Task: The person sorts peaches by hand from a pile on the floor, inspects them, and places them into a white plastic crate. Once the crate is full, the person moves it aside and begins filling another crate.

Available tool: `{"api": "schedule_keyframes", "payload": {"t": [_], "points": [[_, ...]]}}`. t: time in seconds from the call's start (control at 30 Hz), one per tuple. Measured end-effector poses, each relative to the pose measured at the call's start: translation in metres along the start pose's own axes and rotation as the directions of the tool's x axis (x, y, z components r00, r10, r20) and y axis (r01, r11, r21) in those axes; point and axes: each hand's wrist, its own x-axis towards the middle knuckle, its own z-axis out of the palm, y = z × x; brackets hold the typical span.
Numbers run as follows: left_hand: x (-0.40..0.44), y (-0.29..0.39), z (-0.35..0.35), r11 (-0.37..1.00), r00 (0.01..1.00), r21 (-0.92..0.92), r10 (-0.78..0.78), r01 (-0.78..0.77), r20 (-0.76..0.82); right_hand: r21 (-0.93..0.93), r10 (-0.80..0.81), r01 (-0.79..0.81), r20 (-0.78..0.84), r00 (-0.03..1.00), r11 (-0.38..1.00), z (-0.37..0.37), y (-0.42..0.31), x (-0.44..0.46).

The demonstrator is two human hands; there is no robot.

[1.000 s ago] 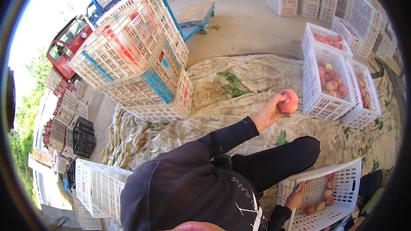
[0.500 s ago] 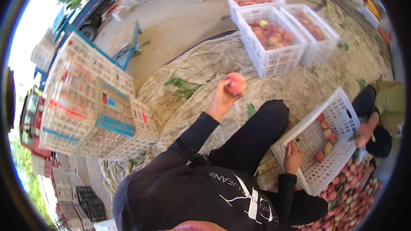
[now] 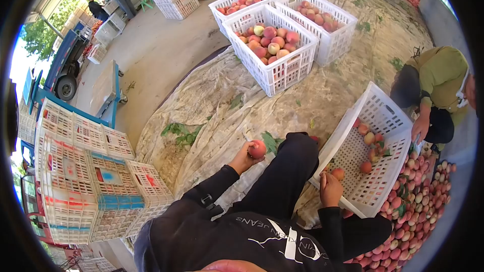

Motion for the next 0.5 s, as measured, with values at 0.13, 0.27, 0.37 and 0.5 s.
{"api": "schedule_keyframes", "payload": {"t": [0.13, 0.27, 0.37, 0.5], "points": [[0.013, 0.026, 0.016, 0.998, 0.996, 0.018, 0.065, -0.066, 0.056, 0.043, 0.027, -0.026, -0.018, 0.999, 0.999, 0.0, -0.003, 0.002], [0.024, 0.026, 0.022, 0.997, 0.997, 0.05, 0.064, -0.066, 0.036, 0.009, 0.045, -0.045, -0.015, 0.999, 0.999, 0.0, -0.005, 0.002], [0.024, 0.001, 0.013, 0.999, 1.0, 0.043, -0.01, 0.011, -0.024, -0.011, 0.057, -0.058, -0.016, 0.998, 0.998, 0.004, -0.003, 0.002], [0.036, -0.028, -0.011, 0.993, 0.992, 0.026, -0.116, 0.118, -0.051, -0.082, 0.085, -0.083, 0.023, 0.996, 0.993, 0.003, -0.005, 0.002]]}}
